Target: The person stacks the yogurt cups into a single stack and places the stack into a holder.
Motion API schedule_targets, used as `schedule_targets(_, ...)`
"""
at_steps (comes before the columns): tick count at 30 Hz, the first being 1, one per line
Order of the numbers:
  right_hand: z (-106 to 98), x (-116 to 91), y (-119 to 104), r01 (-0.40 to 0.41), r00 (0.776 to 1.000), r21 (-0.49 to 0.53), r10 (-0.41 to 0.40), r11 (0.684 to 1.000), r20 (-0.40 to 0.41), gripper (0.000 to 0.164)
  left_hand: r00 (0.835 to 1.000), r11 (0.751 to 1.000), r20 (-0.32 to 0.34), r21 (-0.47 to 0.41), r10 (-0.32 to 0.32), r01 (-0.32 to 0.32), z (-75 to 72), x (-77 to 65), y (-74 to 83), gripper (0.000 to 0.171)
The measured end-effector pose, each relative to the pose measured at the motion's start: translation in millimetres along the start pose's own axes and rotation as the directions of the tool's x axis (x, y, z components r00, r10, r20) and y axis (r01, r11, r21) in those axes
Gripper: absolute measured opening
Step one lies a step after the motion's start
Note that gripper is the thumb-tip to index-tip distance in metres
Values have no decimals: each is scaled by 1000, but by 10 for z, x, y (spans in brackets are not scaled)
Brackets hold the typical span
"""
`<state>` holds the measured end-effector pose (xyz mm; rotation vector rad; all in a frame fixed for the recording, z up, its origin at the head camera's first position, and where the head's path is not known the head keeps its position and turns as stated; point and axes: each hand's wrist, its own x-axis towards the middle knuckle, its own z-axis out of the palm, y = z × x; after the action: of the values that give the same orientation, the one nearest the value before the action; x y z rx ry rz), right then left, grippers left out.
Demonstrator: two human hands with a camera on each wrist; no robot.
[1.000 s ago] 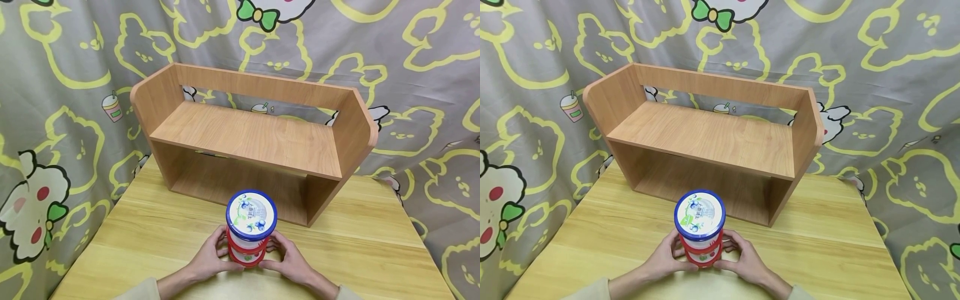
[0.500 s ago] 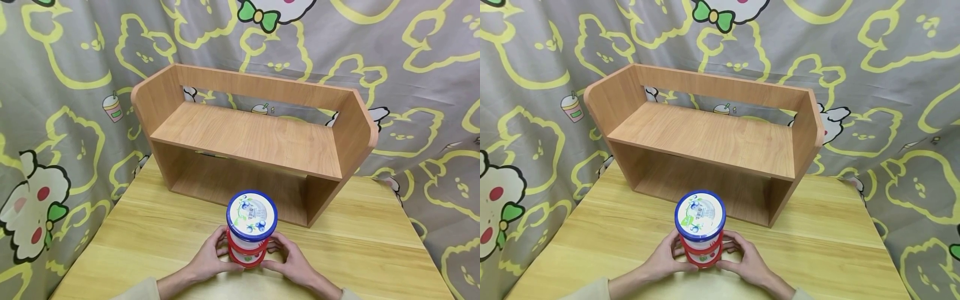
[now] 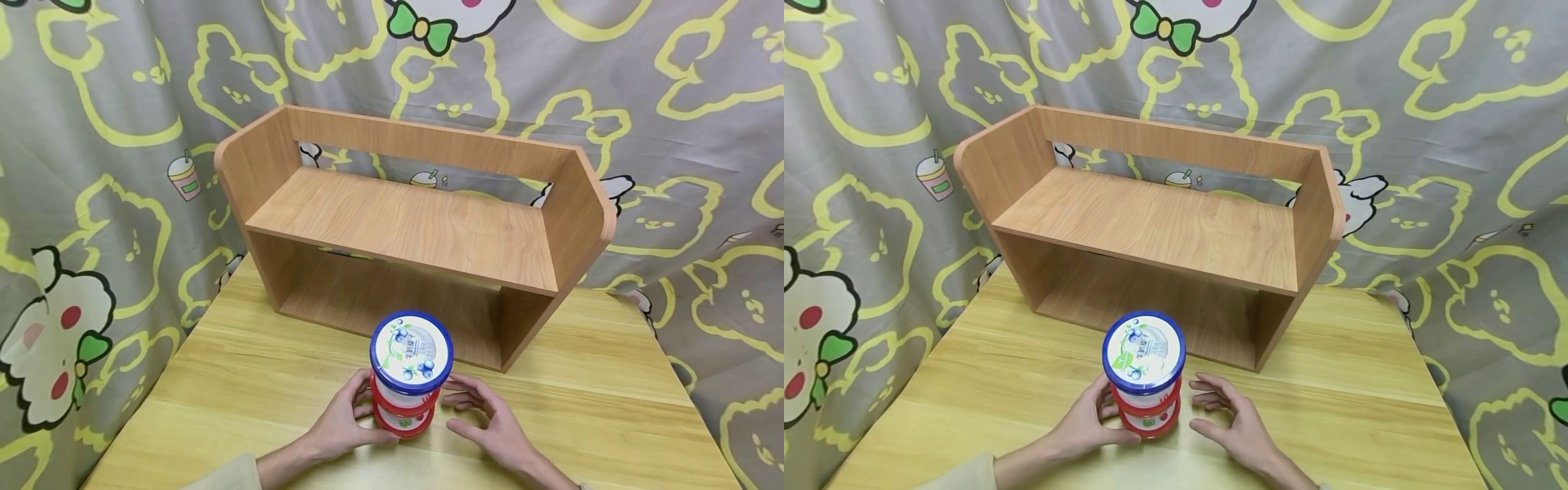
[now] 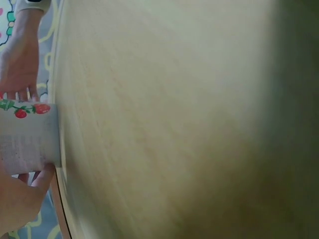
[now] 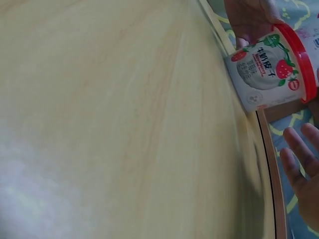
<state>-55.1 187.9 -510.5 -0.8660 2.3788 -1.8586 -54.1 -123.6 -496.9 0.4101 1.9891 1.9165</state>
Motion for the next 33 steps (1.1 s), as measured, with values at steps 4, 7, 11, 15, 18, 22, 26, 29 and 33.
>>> schedule_targets(4, -61, -29, -28, 25, 999, -24, -26, 999, -47, 58, 1000, 1000, 1, 7, 0, 0, -2, 0, 2, 85)
schedule_targets(7, -111, -54, -65, 3, 996, -38, -6, 999, -88, 53, 1000, 1000, 1, 10, 3, -3, 0, -2, -5, 85)
schedule_targets(11, -197, -67, -112, 4, 991, -53, -11, 999, -133, 50, 1000, 1000, 0, 14, 2, -2, -2, -4, -3, 85)
schedule_targets(15, -303, -67, -166, 62, 981, -63, -72, 996, -180, 51, 1000, 1000, -1, 13, -4, 4, 0, -4, 7, 85)
schedule_targets(18, -381, -64, -214, 118, 968, -39, -123, 992, -218, 55, 1000, 1000, -1, 6, -6, 6, 6, -1, 14, 84)
schedule_targets(22, -493, -51, -248, 238, 939, -1, -231, 971, -256, 59, 1000, 1000, 1, 4, -7, 7, 8, 4, 18, 85)
schedule_targets(26, -602, -46, -275, 304, 911, 0, -290, 953, -294, 60, 1000, 1000, 4, 14, -6, 6, 6, 3, 17, 85)
schedule_targets(29, -675, -42, -281, 313, 893, -17, -301, 949, -336, 61, 1000, 1000, 4, 23, -4, 4, 3, 2, 18, 85)
schedule_targets(33, -764, -26, -270, 343, 849, -27, -322, 939, -419, 58, 1000, 1000, 5, 31, 1, -2, -1, -1, 20, 85)
